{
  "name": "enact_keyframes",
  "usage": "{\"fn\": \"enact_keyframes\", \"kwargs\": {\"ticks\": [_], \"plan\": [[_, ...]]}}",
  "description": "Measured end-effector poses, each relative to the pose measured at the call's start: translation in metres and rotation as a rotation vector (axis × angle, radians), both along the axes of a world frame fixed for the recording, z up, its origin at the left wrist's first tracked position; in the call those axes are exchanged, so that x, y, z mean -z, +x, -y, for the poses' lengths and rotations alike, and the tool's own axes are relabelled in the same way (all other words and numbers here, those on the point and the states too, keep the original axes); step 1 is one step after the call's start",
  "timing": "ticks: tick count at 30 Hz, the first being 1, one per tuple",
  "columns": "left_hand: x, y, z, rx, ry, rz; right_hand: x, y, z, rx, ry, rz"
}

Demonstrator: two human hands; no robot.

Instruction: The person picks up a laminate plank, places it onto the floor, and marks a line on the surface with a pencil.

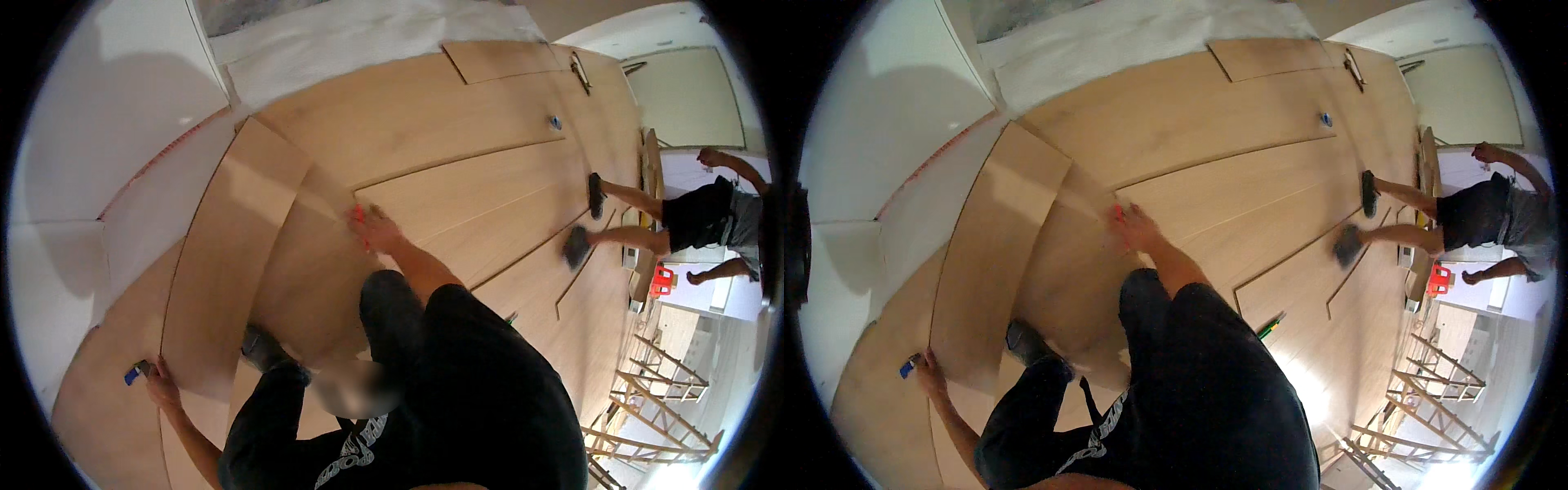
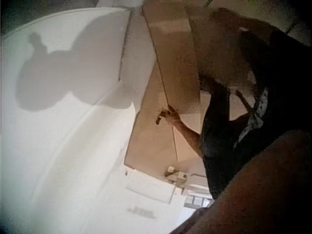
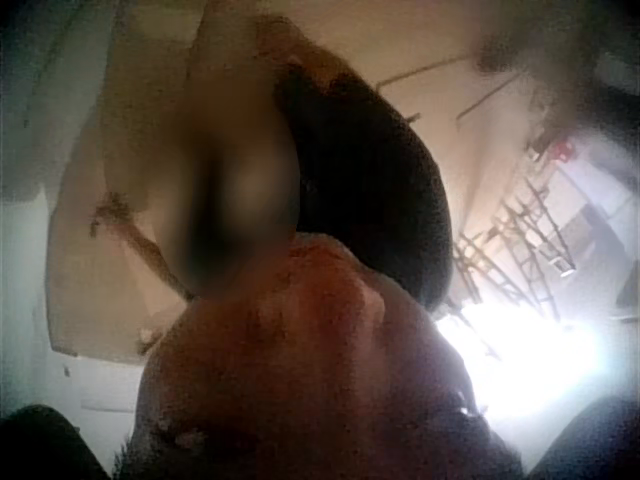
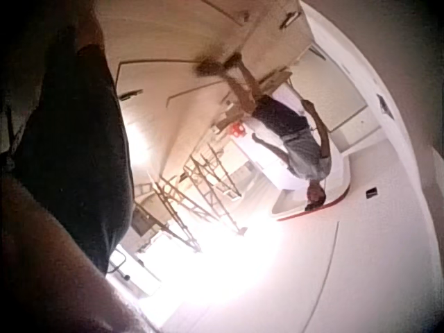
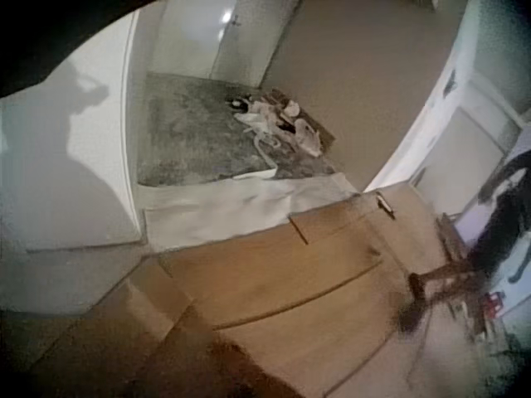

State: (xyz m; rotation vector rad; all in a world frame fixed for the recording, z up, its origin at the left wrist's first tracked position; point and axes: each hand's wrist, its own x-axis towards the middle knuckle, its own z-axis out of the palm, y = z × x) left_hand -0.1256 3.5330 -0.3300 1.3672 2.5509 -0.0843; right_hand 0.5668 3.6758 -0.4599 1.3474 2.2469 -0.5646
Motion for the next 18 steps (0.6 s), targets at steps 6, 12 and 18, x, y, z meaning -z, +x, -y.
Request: {"fn": "enact_keyframes", "kwargs": {"ticks": [6, 12, 18], "plan": [[0.058, -0.022, 0.015, 0.165, 0.042, 0.041, 0.017, 0.108, 0.012, 0.131, 0.267, 0.077], [0.032, 0.038, -0.063, 0.293, 0.099, 0.387, 0.043, 0.120, 0.068, 1.465, -0.120, -1.694], [-0.007, 0.079, -0.092, 0.297, -0.160, 0.392, -0.024, -0.057, 0.082, 1.758, -0.066, -1.147]]}}
